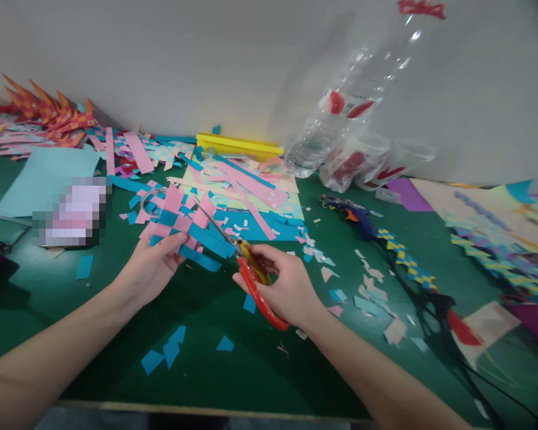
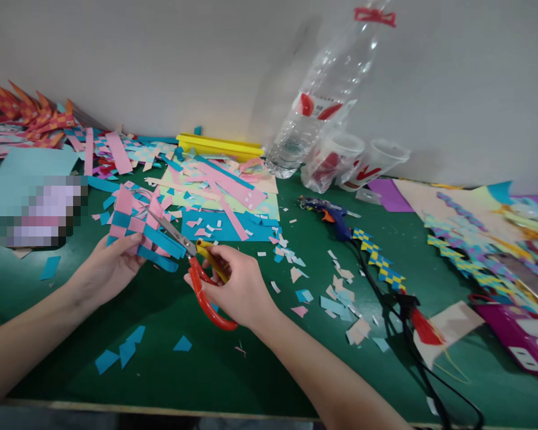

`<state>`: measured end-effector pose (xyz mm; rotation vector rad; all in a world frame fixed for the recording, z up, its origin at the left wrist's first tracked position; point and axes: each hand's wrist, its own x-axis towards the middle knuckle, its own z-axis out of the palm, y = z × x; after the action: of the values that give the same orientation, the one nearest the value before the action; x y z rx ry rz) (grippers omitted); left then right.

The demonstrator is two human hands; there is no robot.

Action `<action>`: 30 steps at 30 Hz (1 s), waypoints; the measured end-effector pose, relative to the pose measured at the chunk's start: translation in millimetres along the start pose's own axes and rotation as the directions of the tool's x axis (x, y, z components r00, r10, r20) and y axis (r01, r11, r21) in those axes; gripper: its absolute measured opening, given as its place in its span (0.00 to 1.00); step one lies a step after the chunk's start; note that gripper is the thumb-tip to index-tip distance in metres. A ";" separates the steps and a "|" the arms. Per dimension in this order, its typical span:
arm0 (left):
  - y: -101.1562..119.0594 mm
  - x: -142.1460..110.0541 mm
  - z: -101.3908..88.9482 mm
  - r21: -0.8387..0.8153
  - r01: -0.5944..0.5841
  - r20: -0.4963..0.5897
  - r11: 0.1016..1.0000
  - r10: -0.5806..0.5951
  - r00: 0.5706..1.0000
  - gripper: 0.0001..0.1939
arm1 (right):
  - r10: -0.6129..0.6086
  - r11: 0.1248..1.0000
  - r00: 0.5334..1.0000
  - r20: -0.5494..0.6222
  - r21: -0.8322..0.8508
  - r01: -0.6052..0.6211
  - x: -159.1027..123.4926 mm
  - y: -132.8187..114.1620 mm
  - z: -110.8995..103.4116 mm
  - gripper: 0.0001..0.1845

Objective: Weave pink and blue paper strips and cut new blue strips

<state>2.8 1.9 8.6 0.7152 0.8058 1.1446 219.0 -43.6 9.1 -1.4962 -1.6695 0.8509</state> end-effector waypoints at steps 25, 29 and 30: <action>17.8 13.1 -13.0 0.099 -0.187 -0.059 0.977 0.193 0.979 0.06 | 0.013 0.992 1.000 0.005 -0.122 -0.012 12.6 4.7 -17.1 0.34; 21.3 14.3 -14.4 0.292 -0.233 -0.109 0.928 0.274 0.955 0.15 | 0.000 0.984 0.989 0.146 -0.177 0.026 15.9 5.6 -29.6 0.33; 21.3 13.9 -14.0 0.316 -0.227 -0.109 0.921 0.273 0.956 0.15 | 0.007 0.983 0.985 0.171 -0.182 0.024 15.7 5.4 -31.2 0.33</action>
<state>-16.7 22.0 16.3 1.0168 1.0538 1.3337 247.5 -27.2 22.0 -1.5741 -1.9239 0.8608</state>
